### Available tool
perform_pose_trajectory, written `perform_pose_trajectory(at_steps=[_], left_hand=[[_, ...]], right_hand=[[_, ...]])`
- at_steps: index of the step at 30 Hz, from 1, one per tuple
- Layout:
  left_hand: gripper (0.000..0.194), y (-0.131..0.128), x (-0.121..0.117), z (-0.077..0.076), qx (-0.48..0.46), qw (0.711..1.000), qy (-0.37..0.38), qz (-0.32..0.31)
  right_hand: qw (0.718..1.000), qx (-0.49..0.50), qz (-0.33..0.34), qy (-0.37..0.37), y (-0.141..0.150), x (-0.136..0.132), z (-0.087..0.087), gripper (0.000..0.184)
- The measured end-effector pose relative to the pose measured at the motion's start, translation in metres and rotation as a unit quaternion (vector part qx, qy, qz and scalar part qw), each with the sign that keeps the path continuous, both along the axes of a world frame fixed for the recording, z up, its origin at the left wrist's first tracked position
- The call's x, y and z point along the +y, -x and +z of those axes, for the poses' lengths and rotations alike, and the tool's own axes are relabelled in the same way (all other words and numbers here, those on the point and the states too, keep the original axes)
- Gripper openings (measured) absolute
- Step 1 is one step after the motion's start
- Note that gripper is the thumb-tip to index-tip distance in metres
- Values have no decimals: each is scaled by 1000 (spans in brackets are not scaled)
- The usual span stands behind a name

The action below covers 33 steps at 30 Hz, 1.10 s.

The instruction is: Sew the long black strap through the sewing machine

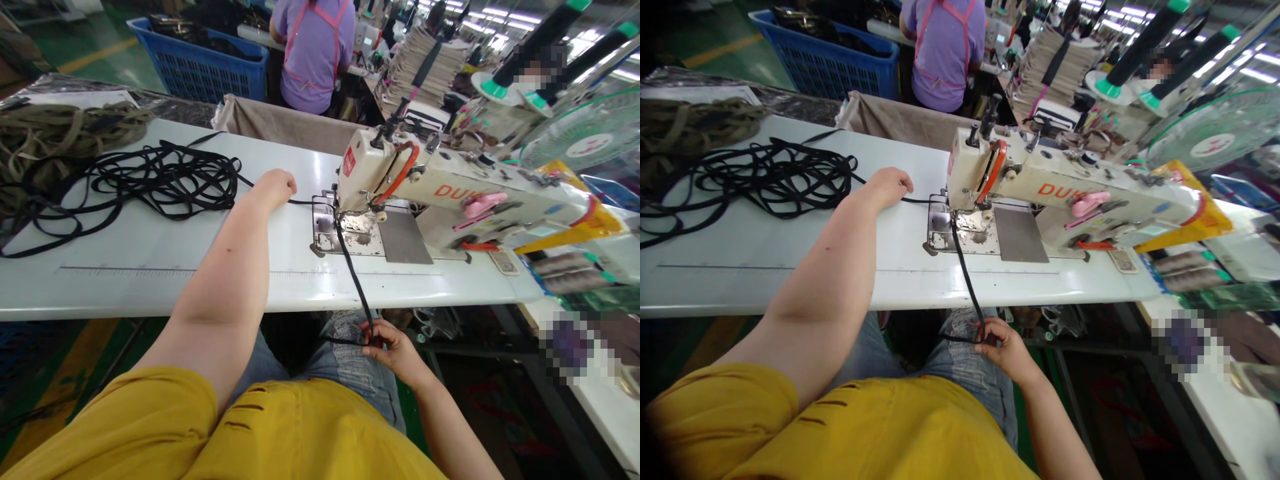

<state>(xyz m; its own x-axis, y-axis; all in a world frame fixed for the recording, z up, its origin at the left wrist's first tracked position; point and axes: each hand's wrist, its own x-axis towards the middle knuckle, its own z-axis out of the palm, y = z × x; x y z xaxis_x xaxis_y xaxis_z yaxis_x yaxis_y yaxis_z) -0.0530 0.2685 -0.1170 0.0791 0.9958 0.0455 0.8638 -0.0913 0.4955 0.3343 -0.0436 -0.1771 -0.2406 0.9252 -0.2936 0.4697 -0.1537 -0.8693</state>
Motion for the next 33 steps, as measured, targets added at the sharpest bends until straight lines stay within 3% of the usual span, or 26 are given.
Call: perform_pose_trajectory(at_steps=[8,14,19,24,28,33], left_hand=[[30,0,1,0,-1,1000,-2,-1],[33,0,1,0,6,1000,-5,-6],[31,0,1,-1,2,1000,-5,-3],[31,0,1,-1,-3,1000,1,-1],[28,0,-1,-1,-21,1000,4,2],[27,-1,-3,1,-18,1000,3,2]], right_hand=[[996,79,-17,38,6,-6,-8,52],[995,87,-27,43,6,-11,-17,45],[998,41,-34,32,-4,-13,-20,55],[993,-87,-83,12,-35,-6,-27,66],[958,-246,-149,12,-82,-3,-25,69],[862,-473,-174,48,-136,-13,3,55]])
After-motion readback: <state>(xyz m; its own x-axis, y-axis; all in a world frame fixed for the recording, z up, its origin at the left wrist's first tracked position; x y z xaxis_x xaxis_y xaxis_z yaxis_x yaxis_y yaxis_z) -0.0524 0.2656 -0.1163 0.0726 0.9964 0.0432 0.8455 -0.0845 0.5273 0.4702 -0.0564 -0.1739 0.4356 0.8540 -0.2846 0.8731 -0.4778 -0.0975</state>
